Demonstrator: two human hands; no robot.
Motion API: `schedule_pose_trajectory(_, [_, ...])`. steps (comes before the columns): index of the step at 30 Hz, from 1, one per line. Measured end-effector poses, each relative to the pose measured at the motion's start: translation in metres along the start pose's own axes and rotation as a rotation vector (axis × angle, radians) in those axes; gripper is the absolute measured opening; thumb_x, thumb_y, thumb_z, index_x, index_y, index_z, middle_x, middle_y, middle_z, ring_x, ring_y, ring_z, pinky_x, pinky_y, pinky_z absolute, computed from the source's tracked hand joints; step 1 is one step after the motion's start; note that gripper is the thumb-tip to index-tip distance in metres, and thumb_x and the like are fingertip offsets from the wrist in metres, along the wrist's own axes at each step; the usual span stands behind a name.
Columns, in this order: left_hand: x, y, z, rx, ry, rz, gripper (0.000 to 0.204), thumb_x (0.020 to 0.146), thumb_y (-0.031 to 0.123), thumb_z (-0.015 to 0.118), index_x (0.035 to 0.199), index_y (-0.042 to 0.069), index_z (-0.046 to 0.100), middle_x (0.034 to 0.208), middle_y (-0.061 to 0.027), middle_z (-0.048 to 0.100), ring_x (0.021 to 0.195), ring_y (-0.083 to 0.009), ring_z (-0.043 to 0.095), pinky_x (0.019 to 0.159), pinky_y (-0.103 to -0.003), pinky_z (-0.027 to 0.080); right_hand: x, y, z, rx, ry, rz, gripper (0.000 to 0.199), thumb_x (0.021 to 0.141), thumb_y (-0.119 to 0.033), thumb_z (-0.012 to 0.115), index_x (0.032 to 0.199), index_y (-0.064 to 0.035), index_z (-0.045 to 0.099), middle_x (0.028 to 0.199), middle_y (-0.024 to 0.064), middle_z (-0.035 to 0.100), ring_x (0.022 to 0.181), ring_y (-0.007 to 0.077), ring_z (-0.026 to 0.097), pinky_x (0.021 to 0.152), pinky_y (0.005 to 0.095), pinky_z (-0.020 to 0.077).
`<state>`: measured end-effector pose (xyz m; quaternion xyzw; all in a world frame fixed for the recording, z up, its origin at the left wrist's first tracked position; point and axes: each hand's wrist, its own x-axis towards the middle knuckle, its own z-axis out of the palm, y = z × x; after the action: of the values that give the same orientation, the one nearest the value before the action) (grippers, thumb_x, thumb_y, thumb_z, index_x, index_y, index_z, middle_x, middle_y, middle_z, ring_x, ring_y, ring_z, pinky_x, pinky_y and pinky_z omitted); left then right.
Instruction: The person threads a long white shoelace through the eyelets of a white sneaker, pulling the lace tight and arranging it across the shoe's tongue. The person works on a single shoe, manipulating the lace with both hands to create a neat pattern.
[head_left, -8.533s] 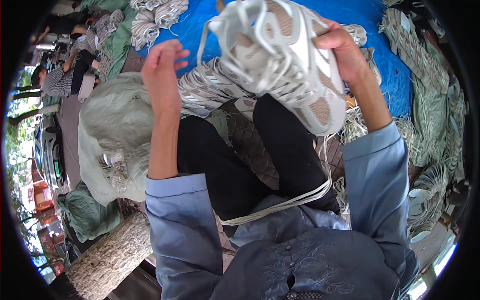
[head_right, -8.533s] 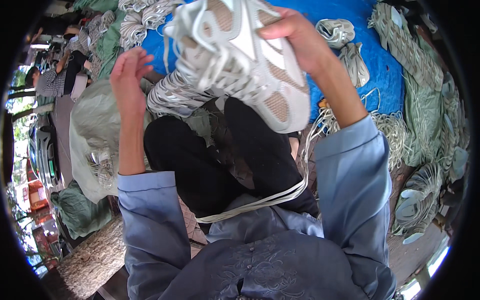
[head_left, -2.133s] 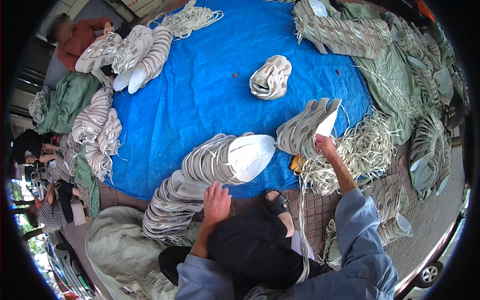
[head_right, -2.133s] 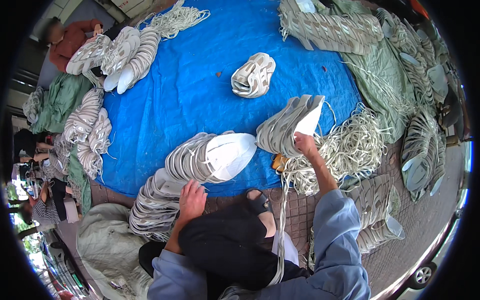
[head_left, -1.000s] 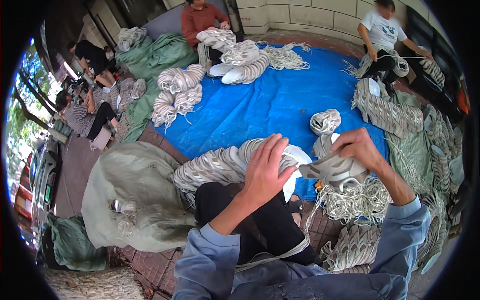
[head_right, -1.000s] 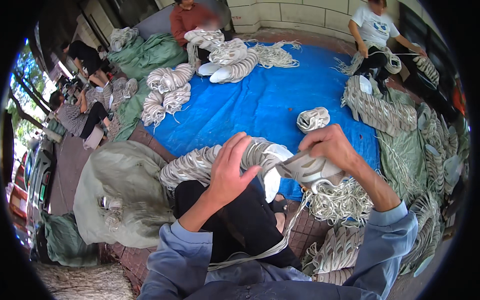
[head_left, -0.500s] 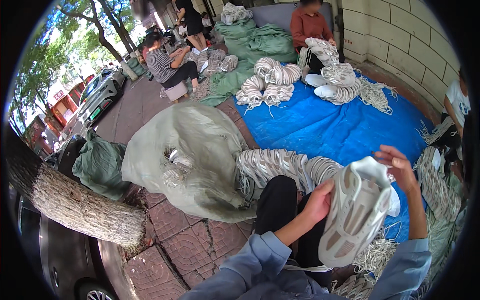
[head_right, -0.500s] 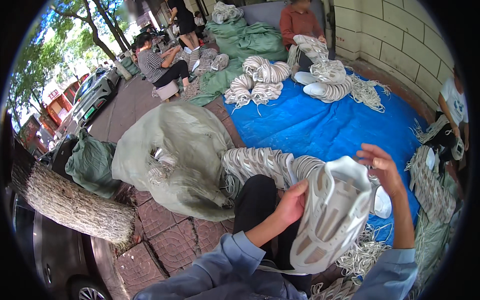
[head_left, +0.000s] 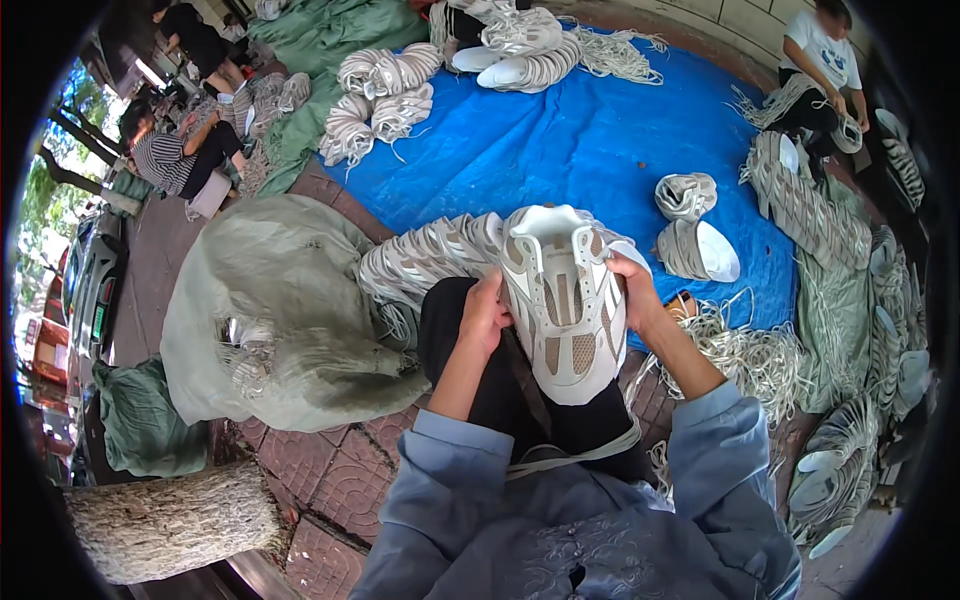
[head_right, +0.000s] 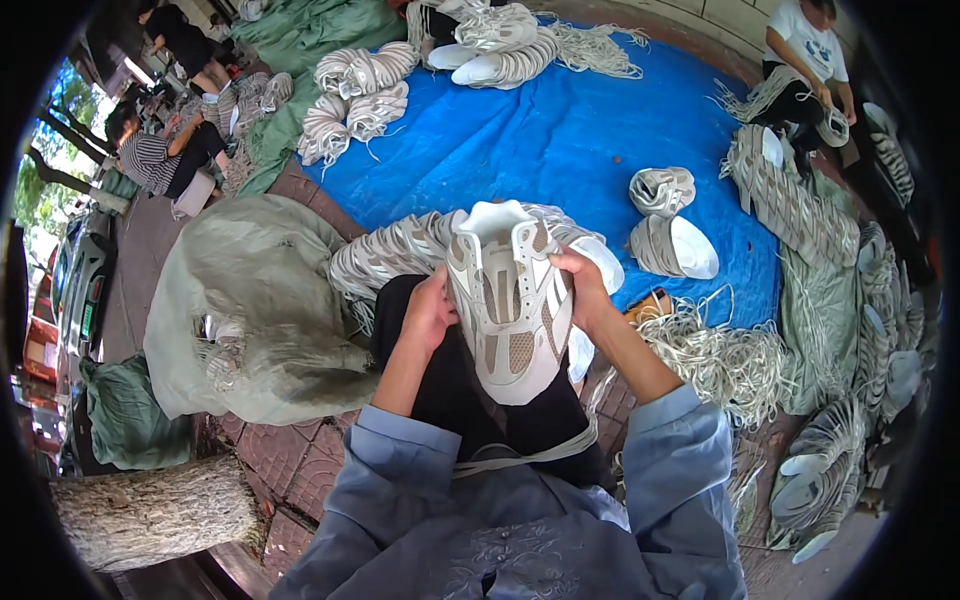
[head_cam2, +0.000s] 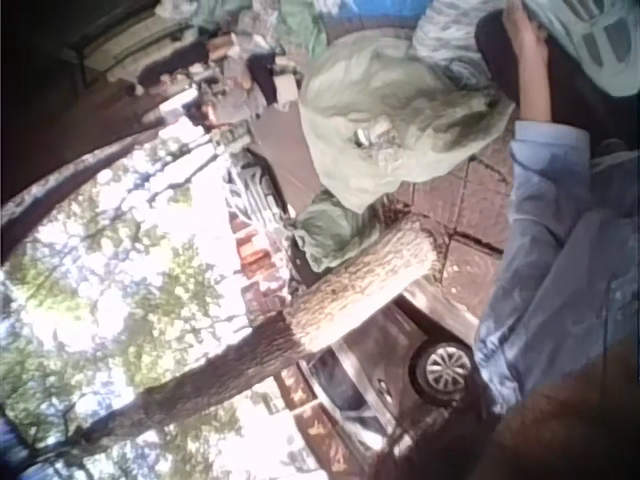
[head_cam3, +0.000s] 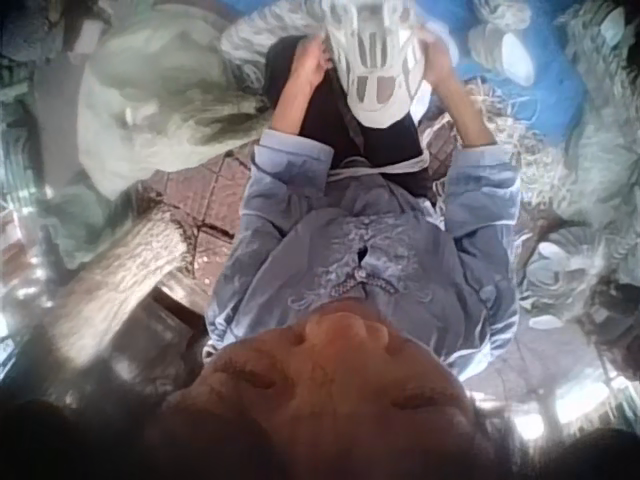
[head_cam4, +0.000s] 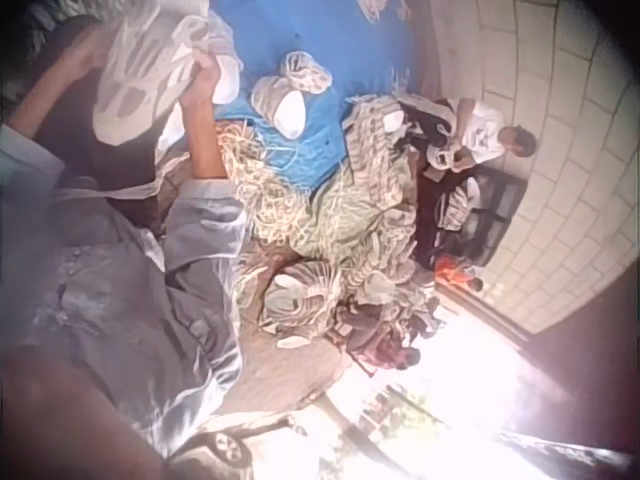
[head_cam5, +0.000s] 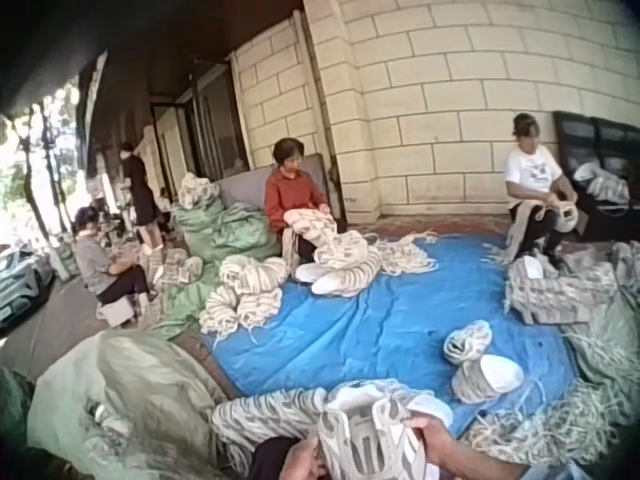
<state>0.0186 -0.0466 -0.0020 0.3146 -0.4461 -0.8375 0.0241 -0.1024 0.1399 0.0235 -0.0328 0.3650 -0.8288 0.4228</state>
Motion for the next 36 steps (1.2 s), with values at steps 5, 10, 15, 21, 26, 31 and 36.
schedule_pose_trajectory(5, [-0.012,-0.01,0.015,-0.214,-0.161,-0.033,0.041,0.085,0.031,0.048,0.11,-0.001,0.044,0.111,-0.0161,0.049,0.095,-0.029,0.054,0.076,-0.045,0.046,0.005,-0.045,-0.005,-0.09,0.019,-0.32,0.07,0.066,-0.011,0.059,0.126,0.0065,0.029,0.114,0.0182,0.05,0.099,0.0268,0.054,0.086,0.0349,0.0435])
schedule_pose_trajectory(10, [-0.009,-0.013,0.06,0.008,-0.366,0.246,0.057,0.076,0.01,0.055,0.127,0.003,0.031,0.129,-0.0147,0.032,0.115,-0.0267,0.039,0.086,-0.04,0.04,0.011,-0.12,0.04,-0.27,0.019,-0.415,0.068,0.068,-0.012,0.059,0.127,0.0048,0.03,0.106,0.0177,0.054,0.09,0.023,0.058,0.08,0.0307,0.0468])
schedule_pose_trajectory(15, [0.014,-0.003,0.119,0.582,-0.399,0.561,0.07,0.069,0.011,0.066,0.126,-0.001,0.027,0.125,-0.0174,0.038,0.117,-0.0276,0.036,0.095,-0.037,0.032,-0.016,-0.171,0.096,-0.41,-0.048,-0.502,0.061,0.072,-0.009,0.058,0.125,0.0032,0.032,0.107,0.0165,0.056,0.086,0.0211,0.061,0.078,0.0294,0.05])
schedule_pose_trajectory(21, [0.014,0.015,0.151,0.36,-0.474,0.443,0.03,0.085,0.021,0.05,0.106,-0.001,0.049,0.072,-0.0109,0.059,0.065,-0.016,0.058,0.062,-0.027,0.047,-0.054,-0.228,0.139,-0.208,0.051,-0.794,0.016,0.063,-0.011,0.061,0.077,-0.0063,0.066,0.071,0.0127,0.063,0.067,0.0218,0.062,0.056,0.0337,0.0481])
schedule_pose_trajectory(26, [0.02,0.113,0.112,0.412,-0.049,0.851,0.03,0.09,0.024,0.038,0.094,0.0,0.056,0.053,-0.0038,0.051,0.043,-0.0081,0.043,0.039,-0.023,0.033,-0.053,-0.224,0.126,-0.382,-0.174,-0.868,0.057,0.072,-0.023,0.055,0.12,0.002,0.037,0.117,0.014,0.045,0.105,0.022,0.048,0.091,0.0312,0.0337])
schedule_pose_trajectory(31, [0.003,0.172,0.083,0.639,0.107,1.091,0.032,0.088,0.027,0.04,0.092,0.0,0.057,0.053,-0.0059,0.051,0.047,-0.0107,0.047,0.046,-0.027,0.037,-0.036,-0.176,0.087,-0.409,0.058,-0.79,0.053,0.08,-0.024,0.043,0.127,0.0002,0.036,0.127,0.0094,0.041,0.116,0.0184,0.04,0.099,0.0291,0.0269])
schedule_pose_trajectory(36, [-0.014,0.13,0.06,0.899,-0.063,1.013,0.029,0.088,0.027,0.04,0.088,0.003,0.056,0.059,-0.0111,0.053,0.05,-0.0211,0.053,0.051,-0.032,0.041,-0.052,-0.103,0.034,-0.377,-0.079,-0.636,0.063,0.077,-0.038,0.048,0.128,-0.0023,0.035,0.122,0.0092,0.044,0.108,0.0204,0.045,0.093,0.0306,0.0344])
